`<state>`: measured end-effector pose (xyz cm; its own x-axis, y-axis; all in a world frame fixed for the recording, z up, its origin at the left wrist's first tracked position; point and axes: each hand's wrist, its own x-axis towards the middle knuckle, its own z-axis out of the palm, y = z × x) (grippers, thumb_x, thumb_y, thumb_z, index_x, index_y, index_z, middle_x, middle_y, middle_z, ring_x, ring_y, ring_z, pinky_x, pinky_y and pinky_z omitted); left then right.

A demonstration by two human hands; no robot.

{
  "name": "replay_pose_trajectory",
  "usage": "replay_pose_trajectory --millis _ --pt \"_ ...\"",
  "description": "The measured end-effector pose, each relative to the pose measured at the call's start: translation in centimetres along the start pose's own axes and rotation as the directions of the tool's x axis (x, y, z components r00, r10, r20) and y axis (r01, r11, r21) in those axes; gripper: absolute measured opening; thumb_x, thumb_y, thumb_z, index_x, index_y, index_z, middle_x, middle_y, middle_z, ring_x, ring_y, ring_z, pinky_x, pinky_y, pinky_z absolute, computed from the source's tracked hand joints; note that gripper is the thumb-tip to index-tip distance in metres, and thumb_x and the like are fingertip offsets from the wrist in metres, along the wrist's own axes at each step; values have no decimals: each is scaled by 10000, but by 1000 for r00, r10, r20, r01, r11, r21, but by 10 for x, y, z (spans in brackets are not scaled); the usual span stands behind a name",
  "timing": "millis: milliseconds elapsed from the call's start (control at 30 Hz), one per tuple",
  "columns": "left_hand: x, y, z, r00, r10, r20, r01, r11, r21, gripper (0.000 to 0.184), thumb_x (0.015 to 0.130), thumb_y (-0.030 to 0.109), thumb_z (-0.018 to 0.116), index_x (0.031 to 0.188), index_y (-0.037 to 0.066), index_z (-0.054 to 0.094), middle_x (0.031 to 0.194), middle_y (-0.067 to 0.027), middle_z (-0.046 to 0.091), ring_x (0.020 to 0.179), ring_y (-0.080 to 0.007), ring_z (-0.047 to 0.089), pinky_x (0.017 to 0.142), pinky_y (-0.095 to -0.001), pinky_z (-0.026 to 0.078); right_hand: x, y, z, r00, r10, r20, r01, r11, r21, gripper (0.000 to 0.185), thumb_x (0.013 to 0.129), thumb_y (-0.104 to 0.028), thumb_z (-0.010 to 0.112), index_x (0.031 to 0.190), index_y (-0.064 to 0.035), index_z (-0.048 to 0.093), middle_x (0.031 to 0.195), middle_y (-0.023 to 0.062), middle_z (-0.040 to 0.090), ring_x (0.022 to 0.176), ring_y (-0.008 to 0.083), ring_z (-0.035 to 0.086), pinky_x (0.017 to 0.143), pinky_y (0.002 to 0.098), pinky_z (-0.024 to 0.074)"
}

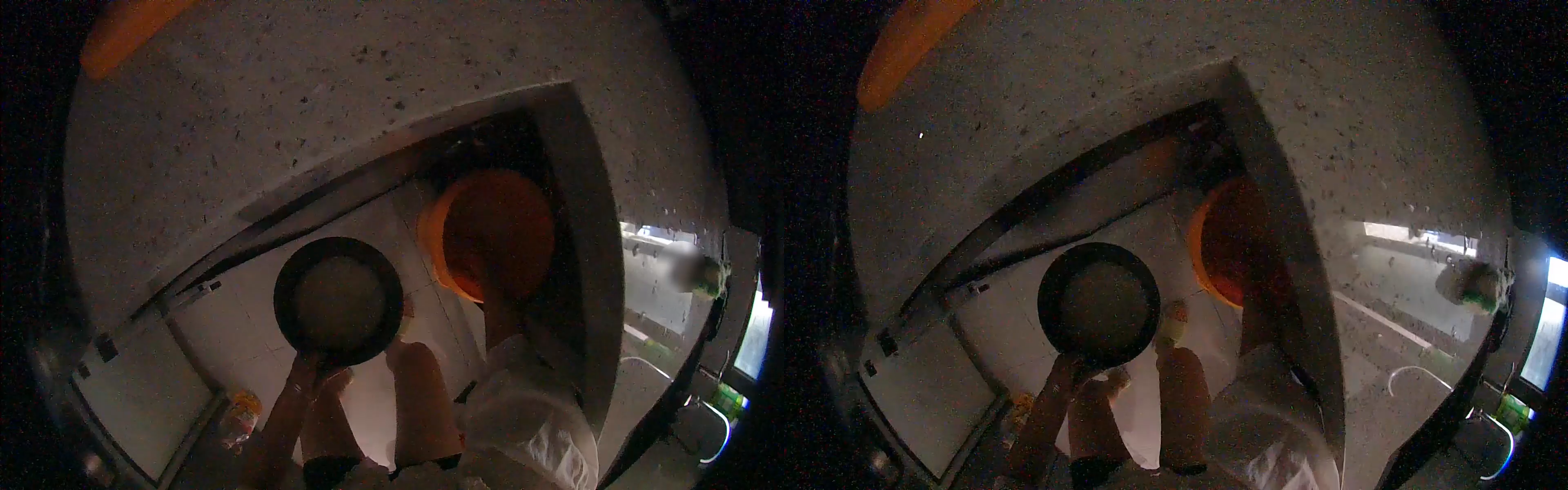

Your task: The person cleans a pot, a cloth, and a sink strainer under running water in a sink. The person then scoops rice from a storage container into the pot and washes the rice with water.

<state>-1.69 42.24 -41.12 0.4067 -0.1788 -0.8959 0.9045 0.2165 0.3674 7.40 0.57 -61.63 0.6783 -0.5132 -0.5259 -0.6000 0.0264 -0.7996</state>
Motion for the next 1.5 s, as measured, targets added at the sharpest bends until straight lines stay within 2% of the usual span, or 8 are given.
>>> replay_pose_trajectory --millis 100,300,500,667,833,1033,1200,1500 --pt "-1 6 12 997 -79 1 76 962 -261 698 713 183 694 1295 46 334 1241 -146 428 1086 -280 495 787 -360 535 -9 5 -10 998 -10 66 8 999 43 492 763 -181 658 1183 -64 430 1313 151 314 1182 258 355 972 359 349" --pt "6 12 10 984 -71 162 89 991 -102 548 795 171 598 1250 -17 358 1131 -196 503 908 -303 596 777 -398 547 -30 3 -26 987 -82 138 73 995 65 455 774 -148 644 1174 -62 444 1323 155 304 1186 263 354 973 362 353" --pt "22 13 30 1000 -30 4 30 999 -39 482 843 175 493 1264 10 326 1069 -201 527 872 -286 604 661 -367 575 -86 -22 -30 950 -265 165 259 964 60 420 786 -116 629 1165 -60 458 1333 160 295 1190 268 352 974 366 357" --pt "5 34 47 998 -59 31 59 998 -16 459 844 85 428 1282 33 300 1166 -200 471 913 -338 585 644 -424 579 -214 -123 -3 948 -317 -18 314 944 -104 426 737 -92 671 1127 -78 500 1325 163 295 1174 288 363 977 397 357" --pt "-44 44 71 999 -42 17 41 998 51 484 830 22 390 1299 80 284 1197 -178 467 992 -349 554 681 -439 580 -313 -183 28 681 -721 130 643 503 -578 515 626 -111 747 1093 -116 531 1273 176 327 1140 361 374 954 456 345" --pt "-53 33 62 995 -88 41 88 996 16 530 799 -10 388 1304 104 276 1245 -172 421 1047 -370 518 704 -461 573 -325 -179 25 523 -760 387 797 273 -539 540 665 -136 721 1152 -110 488 1291 209 288 1145 397 322 882 486 369" --pt "-54 22 52 995 -86 -43 84 995 -51 529 785 -26 390 1290 103 298 1262 -187 383 1056 -384 503 725 -484 564 -265 -177 13 700 -671 -244 492 701 -516 615 696 -230 735 1213 -65 447 1275 198 330 1145 378 307 924 471 328" --pt "-50 -11 -12 993 -115 -34 108 980 -169 630 747 43 477 1327 87 234 1227 -209 401 978 -375 547 682 -453 575 -96 -73 -29 905 -282 -318 44 807 -589 504 786 -203 640 1232 -97 430 1239 159 395 1117 306 396 938 420 360"
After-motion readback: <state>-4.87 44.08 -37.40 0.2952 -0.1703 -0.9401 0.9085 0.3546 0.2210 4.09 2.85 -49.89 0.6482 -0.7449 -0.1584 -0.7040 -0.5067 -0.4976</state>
